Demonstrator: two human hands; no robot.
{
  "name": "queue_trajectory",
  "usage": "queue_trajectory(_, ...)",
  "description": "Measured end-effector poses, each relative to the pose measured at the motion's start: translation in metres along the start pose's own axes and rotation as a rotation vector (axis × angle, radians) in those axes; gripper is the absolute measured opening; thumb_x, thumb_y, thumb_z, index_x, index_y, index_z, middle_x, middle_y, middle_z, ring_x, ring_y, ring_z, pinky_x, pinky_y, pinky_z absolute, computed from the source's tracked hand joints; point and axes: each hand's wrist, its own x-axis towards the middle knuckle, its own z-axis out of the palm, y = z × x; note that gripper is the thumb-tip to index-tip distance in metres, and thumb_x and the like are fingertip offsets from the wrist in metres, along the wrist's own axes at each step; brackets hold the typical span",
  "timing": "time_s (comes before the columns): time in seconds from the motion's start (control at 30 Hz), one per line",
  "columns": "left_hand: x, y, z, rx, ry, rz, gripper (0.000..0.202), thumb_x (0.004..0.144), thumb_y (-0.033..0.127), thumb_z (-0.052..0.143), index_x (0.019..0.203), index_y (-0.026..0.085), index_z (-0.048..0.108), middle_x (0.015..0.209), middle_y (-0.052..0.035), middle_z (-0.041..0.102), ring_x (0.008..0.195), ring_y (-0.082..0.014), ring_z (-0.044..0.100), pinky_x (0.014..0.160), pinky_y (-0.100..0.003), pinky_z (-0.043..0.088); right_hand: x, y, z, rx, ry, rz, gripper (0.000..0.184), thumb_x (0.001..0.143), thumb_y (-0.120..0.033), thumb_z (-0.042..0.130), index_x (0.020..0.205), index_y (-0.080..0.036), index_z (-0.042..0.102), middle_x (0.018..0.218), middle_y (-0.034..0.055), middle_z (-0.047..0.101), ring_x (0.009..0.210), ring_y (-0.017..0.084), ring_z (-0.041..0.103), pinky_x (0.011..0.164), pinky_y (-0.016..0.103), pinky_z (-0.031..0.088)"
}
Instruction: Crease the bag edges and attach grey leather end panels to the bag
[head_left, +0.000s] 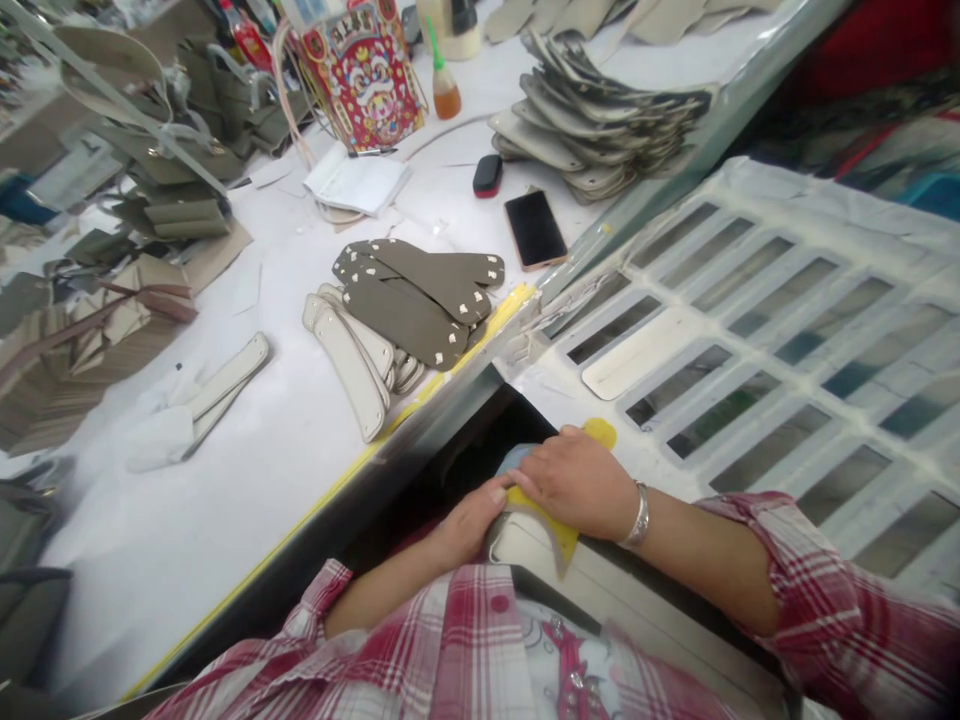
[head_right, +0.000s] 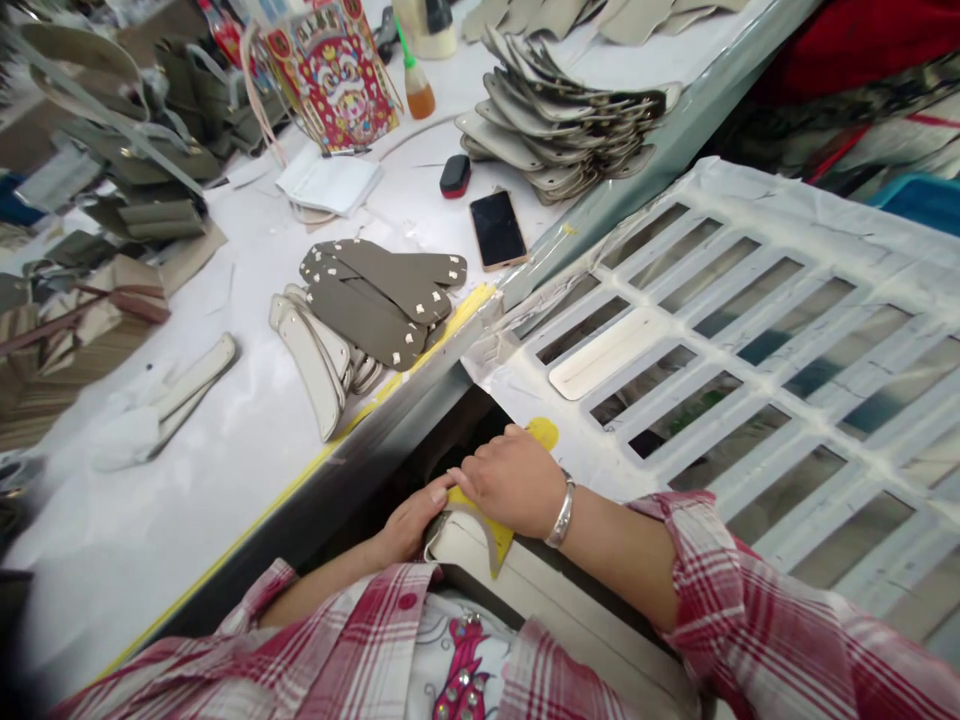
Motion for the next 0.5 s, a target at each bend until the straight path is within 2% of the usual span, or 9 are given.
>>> queue_trajectory(0.1, 0.003, 0.012, 0.001, -0.006, -0.1, 0.004, 0.048, 0.089, 0.046, 0.035, 0.12, 0.014, 0.052, 0.117, -0.0087, 0.055, 0.106, -0.0245, 0.05, 0.097, -0.034, 0.034, -0.012, -0.008, -0.001, 0.01, -0.033, 0.122, 0.046, 0.094, -0.039, 0.028, 0.069, -0.016, 0.059, 0.067, 0.0037, 0.06, 0.063, 0.013, 0.049, 0.064, 0.031, 0.017)
queue_trajectory(0.2, 0.002, 0.02, 0.0, 0.049, -0.132, -0.011, 0.045, 0.088, 0.045, 0.038, 0.119, 0.015, 0.052, 0.114, -0.0085, 0.056, 0.104, -0.0239, 0.05, 0.094, -0.034, 0.036, -0.022, -0.017, -0.005, 0.004, -0.08, 0.196, 0.046, 0.094, -0.04, 0.026, 0.075, -0.017, 0.061, 0.069, 0.0045, 0.061, 0.065, 0.014, 0.051, 0.063, 0.03, 0.018)
queue_trajectory(0.33, 0.0, 0.025, -0.011, 0.122, -0.194, -0.008, 0.048, 0.084, 0.046, 0.048, 0.122, 0.017, 0.05, 0.113, -0.008, 0.056, 0.102, -0.0231, 0.051, 0.088, -0.032, 0.039, -0.035, -0.025, -0.014, -0.045, -0.153, 0.299, 0.048, 0.095, -0.04, 0.022, 0.079, -0.017, 0.061, 0.072, 0.0043, 0.063, 0.068, 0.015, 0.055, 0.063, 0.028, 0.024)
queue_trajectory(0.4, 0.003, 0.028, -0.019, 0.058, -0.261, 0.0, 0.049, 0.085, 0.049, 0.045, 0.122, 0.017, 0.052, 0.118, -0.0085, 0.055, 0.108, -0.0235, 0.049, 0.094, -0.033, 0.036, -0.044, -0.026, -0.022, -0.062, -0.192, 0.386, 0.05, 0.095, -0.042, 0.021, 0.076, -0.018, 0.061, 0.074, 0.0037, 0.064, 0.07, 0.016, 0.058, 0.065, 0.028, 0.029)
queue_trajectory(0.5, 0.012, 0.035, -0.027, -0.098, -0.33, -0.078, 0.056, 0.088, 0.055, 0.033, 0.118, 0.014, 0.057, 0.116, -0.01, 0.058, 0.111, -0.0235, 0.049, 0.099, -0.036, 0.032, -0.068, -0.035, -0.038, -0.083, -0.18, 0.56, 0.053, 0.094, -0.045, 0.018, 0.074, -0.019, 0.061, 0.077, 0.0042, 0.065, 0.073, 0.018, 0.059, 0.068, 0.03, 0.035)
